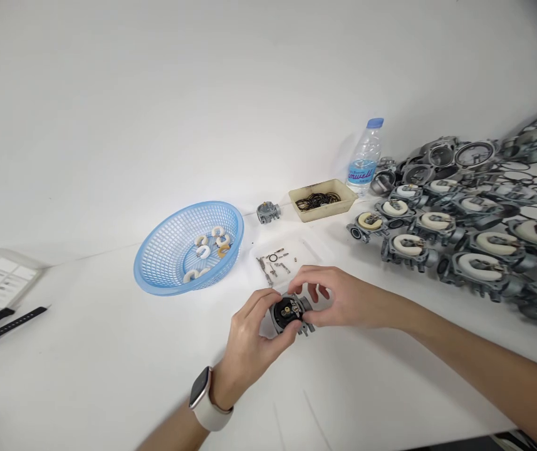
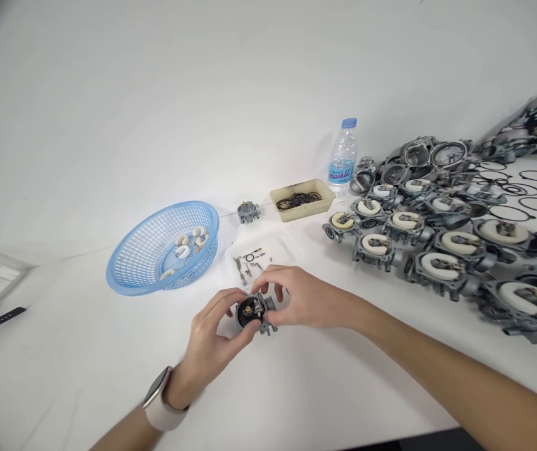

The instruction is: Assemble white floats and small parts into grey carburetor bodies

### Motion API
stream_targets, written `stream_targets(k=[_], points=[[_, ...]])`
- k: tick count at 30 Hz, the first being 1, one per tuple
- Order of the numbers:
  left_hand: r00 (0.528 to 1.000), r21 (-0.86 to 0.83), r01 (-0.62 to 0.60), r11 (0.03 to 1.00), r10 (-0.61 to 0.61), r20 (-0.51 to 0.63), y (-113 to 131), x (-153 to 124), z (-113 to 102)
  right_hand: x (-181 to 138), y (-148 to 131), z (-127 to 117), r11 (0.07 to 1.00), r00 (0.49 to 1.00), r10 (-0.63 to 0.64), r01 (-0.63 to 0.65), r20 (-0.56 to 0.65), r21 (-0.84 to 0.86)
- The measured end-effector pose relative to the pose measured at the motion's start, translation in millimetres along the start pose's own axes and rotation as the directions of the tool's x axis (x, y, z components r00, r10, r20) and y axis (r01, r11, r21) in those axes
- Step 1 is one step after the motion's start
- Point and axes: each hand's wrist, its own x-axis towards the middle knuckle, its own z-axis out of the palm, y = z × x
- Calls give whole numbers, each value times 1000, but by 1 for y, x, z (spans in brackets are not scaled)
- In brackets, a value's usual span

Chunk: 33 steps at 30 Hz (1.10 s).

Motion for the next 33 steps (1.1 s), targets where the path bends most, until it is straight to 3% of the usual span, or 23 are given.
stream_targets(k=[4,11,14,19,24,27,30,33], points=[[997,-18,16,1000,-15,71,-2,1,-3,0,3,2,996,996,-87,87,-11,-4],[973,-19,135,991,-129,191,-4,1,-5,2,9,8,993,993,-114,114,-11,-19],[966,-42,140,989,-127,226,-4,1,-7,2,9,8,987,986,-153,149,-64,-52],[951,-56,150,987,-129,282,-6,2,-11,0,7,9,990,990,-138,138,5,-13],[948,-68,128,989,-102,302,-8,3,-13,2,10,12,981,981,-191,190,-25,-29],[947,-56,131,990,-108,302,-9,2,-14,5,19,0,968,965,-249,250,-84,1],[951,-59,141,988,-119,286,-8,1,-15,7,35,-21,939,933,-259,184,-249,-290],[956,-97,227,969,-202,213,-10,5,-17,7,50,-35,773,948,-240,57,-208,-632]])
